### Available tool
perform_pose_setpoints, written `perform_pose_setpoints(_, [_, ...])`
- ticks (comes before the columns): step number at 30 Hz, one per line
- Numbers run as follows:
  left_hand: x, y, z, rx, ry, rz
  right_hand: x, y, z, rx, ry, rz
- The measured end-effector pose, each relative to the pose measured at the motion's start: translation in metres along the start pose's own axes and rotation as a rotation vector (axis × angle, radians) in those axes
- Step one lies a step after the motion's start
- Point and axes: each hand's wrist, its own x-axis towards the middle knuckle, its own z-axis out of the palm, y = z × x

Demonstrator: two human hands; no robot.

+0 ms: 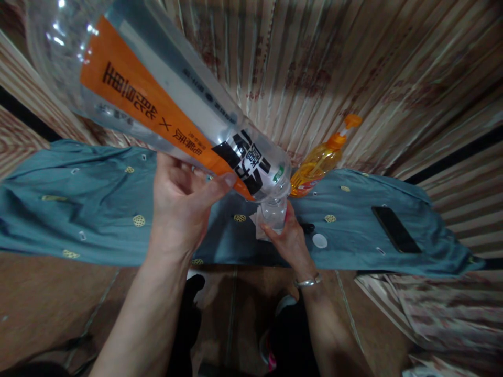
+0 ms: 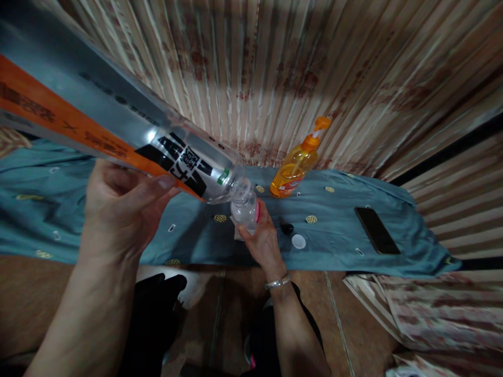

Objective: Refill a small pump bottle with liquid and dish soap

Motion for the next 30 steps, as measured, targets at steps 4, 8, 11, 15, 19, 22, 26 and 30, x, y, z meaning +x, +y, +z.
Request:
perform_pose_setpoints(4, [-0.0001,0.0005,0.0009,0.005,-0.008,0.011,-0.0002,-0.0002,0.0004,-0.023,0.008,-0.023])
perform_pose_setpoints(8, [0.0005,0.0001,0.0019,-0.005,0.022,0.013,-0.0006,0.0005,0.0007,-0.034,0.004,-0.041])
perform_pose_setpoints(11, [0.0014,-0.0022,0.0008,0.007,-0.001,0.044,-0.0007,0.0006,0.0001,-0.031,-0.009,-0.041])
perform_pose_setpoints(15, [0.0024,-0.0053,-0.0008,0.007,-0.010,0.096,-0.0006,-0.0004,-0.0009,-0.022,-0.012,-0.048])
perform_pose_setpoints(19, [0.0031,-0.0057,-0.0005,0.014,-0.012,0.119,-0.0002,-0.0007,-0.0006,-0.027,-0.011,-0.054])
perform_pose_setpoints(22, [0.0036,-0.0043,0.0003,0.028,-0.029,0.137,-0.0004,0.0002,0.0002,-0.035,-0.010,-0.064])
perform_pose_setpoints(26, [0.0046,-0.0028,0.0007,0.016,-0.041,0.147,-0.0008,0.0014,0.0006,-0.041,-0.011,-0.081])
perform_pose_setpoints(30, [0.0050,-0.0019,0.0014,0.029,-0.068,0.138,-0.0005,0.0018,0.0006,-0.029,-0.014,-0.097])
